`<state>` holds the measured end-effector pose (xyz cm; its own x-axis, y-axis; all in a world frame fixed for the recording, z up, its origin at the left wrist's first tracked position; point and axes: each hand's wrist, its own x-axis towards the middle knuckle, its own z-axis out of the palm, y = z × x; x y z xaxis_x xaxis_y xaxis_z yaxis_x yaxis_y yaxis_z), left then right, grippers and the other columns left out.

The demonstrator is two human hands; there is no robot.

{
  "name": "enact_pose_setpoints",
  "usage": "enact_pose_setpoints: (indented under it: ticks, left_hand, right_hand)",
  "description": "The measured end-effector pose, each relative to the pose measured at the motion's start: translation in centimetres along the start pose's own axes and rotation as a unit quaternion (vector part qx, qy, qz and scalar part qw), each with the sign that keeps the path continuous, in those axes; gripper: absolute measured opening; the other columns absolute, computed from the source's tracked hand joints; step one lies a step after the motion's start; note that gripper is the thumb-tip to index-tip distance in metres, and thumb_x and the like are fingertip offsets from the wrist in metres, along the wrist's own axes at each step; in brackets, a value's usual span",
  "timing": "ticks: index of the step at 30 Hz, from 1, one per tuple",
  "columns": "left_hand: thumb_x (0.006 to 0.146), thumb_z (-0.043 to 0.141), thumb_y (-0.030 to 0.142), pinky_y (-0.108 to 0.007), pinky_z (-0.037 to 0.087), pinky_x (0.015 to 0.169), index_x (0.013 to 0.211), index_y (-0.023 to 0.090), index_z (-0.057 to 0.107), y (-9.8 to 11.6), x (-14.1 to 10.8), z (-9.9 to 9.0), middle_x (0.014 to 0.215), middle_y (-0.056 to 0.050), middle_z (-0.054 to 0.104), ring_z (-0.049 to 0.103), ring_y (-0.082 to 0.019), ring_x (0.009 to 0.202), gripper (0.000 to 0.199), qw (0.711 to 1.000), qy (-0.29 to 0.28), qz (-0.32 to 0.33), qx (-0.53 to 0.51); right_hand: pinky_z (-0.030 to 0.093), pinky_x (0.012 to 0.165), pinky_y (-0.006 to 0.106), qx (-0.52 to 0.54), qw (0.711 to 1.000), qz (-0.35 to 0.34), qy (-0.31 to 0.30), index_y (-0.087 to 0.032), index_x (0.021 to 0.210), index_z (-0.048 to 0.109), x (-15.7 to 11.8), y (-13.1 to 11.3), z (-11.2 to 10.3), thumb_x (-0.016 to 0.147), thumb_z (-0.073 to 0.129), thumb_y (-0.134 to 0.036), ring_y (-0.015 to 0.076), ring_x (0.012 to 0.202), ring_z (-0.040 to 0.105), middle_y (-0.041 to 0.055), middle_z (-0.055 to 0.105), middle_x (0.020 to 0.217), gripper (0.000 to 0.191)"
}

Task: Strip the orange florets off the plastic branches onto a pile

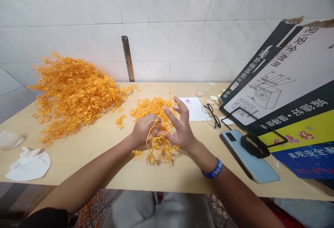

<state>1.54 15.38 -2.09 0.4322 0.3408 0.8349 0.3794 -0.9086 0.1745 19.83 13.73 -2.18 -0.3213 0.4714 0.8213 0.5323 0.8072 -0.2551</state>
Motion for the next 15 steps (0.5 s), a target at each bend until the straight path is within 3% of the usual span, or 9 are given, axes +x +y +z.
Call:
enact_pose_setpoints:
  ticks: [3, 6, 8, 11, 15]
  left_hand:
    - [0.098, 0.043, 0.036, -0.028, 0.05, 0.063, 0.082, 0.021, 0.056, -0.19, 0.25, 0.18, 0.075, -0.004, 0.063, 0.058, -0.016, 0.072, 0.025, 0.999, -0.012, 0.051, 0.008]
    - [0.097, 0.041, 0.046, -0.033, 0.055, 0.072, 0.086, 0.02, 0.06, -0.44, 0.12, 0.35, 0.085, -0.008, 0.064, 0.061, -0.02, 0.087, 0.035, 0.998, -0.022, 0.049, 0.021]
    - [0.095, 0.047, 0.041, -0.036, 0.056, 0.081, 0.092, 0.019, 0.063, -0.55, -0.1, 0.44, 0.096, -0.011, 0.066, 0.061, -0.023, 0.1, 0.027, 0.998, -0.027, 0.033, 0.044]
    - [0.092, 0.051, 0.029, -0.039, 0.054, 0.091, 0.095, 0.019, 0.065, -0.56, -0.3, 0.56, 0.107, -0.013, 0.066, 0.056, -0.025, 0.115, 0.017, 0.997, -0.029, 0.034, 0.061]
    - [0.093, 0.047, 0.024, -0.039, 0.054, 0.089, 0.089, 0.019, 0.065, -0.4, -0.23, 0.77, 0.099, -0.011, 0.069, 0.058, -0.023, 0.109, 0.019, 0.997, -0.034, 0.036, 0.06]
  right_hand:
    - [0.033, 0.11, 0.064, -0.005, 1.0, -0.018, -0.02, -0.036, 0.139, 0.05, 0.26, -0.19, -0.13, 0.081, 0.067, -0.046, 0.04, 0.146, 0.019, 0.0059, 0.022, 0.158, 0.061]
    - [0.037, 0.109, 0.059, 0.032, 0.998, -0.013, -0.049, -0.035, 0.135, 0.054, 0.46, -0.34, 0.01, 0.087, 0.062, -0.036, 0.0322, 0.135, 0.04, 0.0077, 0.048, 0.142, 0.049]
    - [0.043, 0.105, 0.054, 0.055, 0.998, -0.008, -0.041, -0.034, 0.134, 0.055, 0.54, -0.37, 0.14, 0.091, 0.056, -0.027, 0.0273, 0.123, 0.051, 0.0072, 0.06, 0.128, 0.044]
    - [0.047, 0.1, 0.049, 0.068, 0.998, -0.006, -0.013, -0.031, 0.13, 0.06, 0.59, -0.35, 0.2, 0.092, 0.053, -0.02, 0.0249, 0.116, 0.055, 0.0075, 0.063, 0.125, 0.041]
    - [0.048, 0.097, 0.049, 0.063, 0.998, 0.008, 0.01, -0.03, 0.118, 0.069, 0.66, -0.27, 0.06, 0.092, 0.053, -0.021, 0.0259, 0.11, 0.057, 0.0071, 0.069, 0.116, 0.032]
